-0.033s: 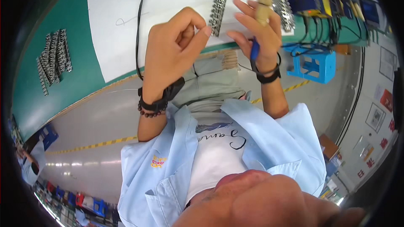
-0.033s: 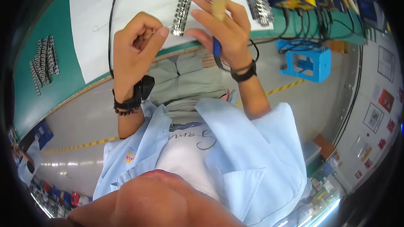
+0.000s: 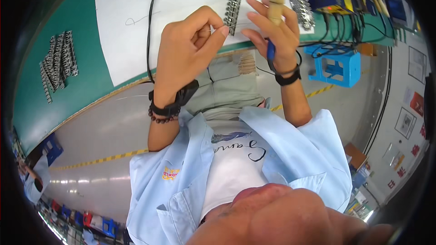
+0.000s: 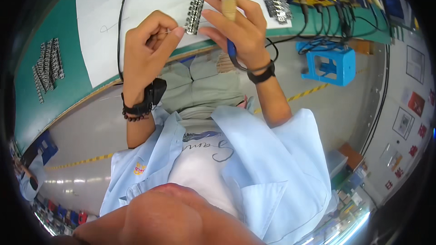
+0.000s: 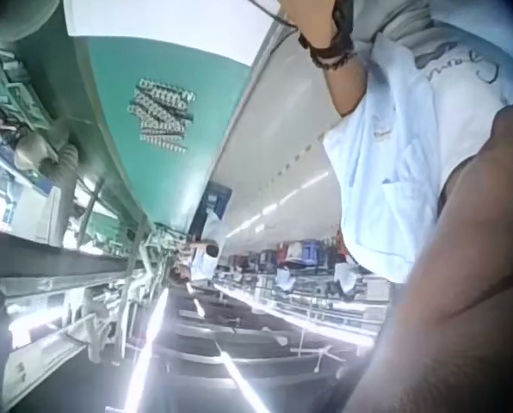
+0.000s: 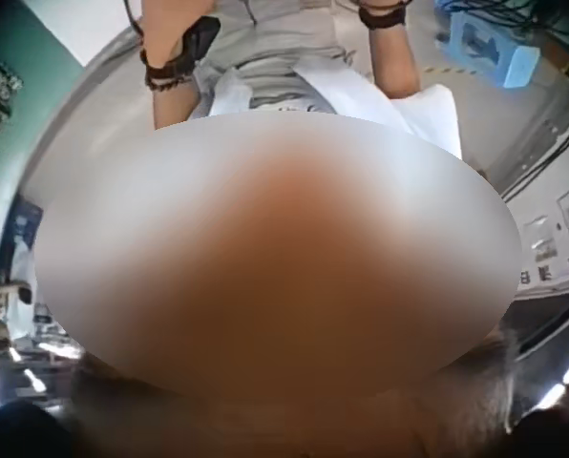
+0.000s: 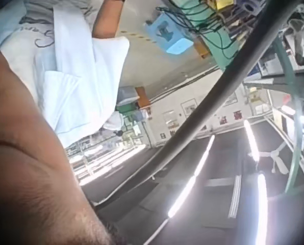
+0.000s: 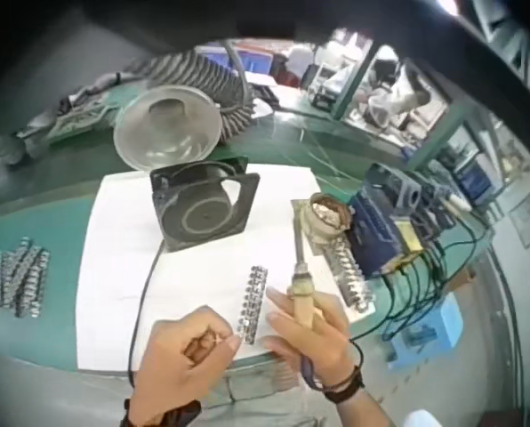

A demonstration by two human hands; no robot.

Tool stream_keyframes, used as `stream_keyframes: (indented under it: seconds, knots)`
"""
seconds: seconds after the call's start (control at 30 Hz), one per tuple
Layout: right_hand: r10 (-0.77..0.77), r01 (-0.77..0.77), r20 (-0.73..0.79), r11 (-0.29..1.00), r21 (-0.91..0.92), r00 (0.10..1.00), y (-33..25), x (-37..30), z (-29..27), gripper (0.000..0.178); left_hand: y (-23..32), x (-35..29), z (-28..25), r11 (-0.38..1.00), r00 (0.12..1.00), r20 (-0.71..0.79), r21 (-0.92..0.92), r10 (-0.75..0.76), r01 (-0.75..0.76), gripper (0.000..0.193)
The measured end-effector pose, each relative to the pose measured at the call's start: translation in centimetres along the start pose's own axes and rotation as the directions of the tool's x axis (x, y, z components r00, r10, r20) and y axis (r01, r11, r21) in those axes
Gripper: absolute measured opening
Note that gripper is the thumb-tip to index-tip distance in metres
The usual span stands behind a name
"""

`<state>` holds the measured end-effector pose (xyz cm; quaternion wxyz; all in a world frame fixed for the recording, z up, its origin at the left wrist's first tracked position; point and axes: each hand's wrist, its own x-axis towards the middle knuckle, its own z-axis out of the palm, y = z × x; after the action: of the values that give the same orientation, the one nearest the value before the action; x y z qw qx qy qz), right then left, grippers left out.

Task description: Soldering electronic components onto a circuit board strip at a workbench.

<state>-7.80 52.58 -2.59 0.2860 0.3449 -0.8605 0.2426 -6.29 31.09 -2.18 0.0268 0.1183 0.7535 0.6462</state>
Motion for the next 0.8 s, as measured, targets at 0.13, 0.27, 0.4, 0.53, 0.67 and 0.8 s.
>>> stream_keyframes:
  seconds: [0.13, 0.27, 0.4, 0.53, 0.67, 0.8]
  knots:
    - [-0.106, 0.104, -0.022, 0.992, -0.069, 0.994, 0.1, -0.4, 0.5, 0.031, -0.7, 0.7, 0.3, 0.990, 0.991, 0.098, 0.101, 0.089, -0.099, 0.012]
    - [-0.240, 0.235, -0.024, 0.963, -0.132, 0.970, 0.9, -0.9, 1.2, 0.036, -0.7, 0.7, 0.4, 0.975, 0.984, 0.115, 0.159, 0.137, -0.154, 0.012]
    - [-0.280, 0.268, -0.042, 0.945, -0.185, 0.959, 1.1, -1.0, 1.5, 0.031, -1.2, 0.4, -0.2, 0.971, 0.977, 0.152, 0.166, 0.149, -0.174, 0.011]
    - [-0.211, 0.201, -0.090, 0.974, -0.103, 0.973, -1.4, 1.7, 1.1, 0.024, 0.2, 2.1, -1.1, 0.994, 0.975, 0.193, -0.047, 0.111, -0.104, 0.016]
    - [0.116, 0.000, -0.370, 0.955, 0.298, 0.922, 0.1, 1.0, 1.5, 0.019, 1.2, 3.9, 0.1, 0.955, 0.940, 0.235, -0.226, 0.246, -0.193, 0.013]
    - [0.284, -0.159, -0.181, 0.848, 0.505, 0.942, -2.4, 2.1, 2.1, 0.021, -8.1, 5.4, -4.3, 0.938, 0.968, 0.078, -0.277, 0.240, -0.210, 0.012]
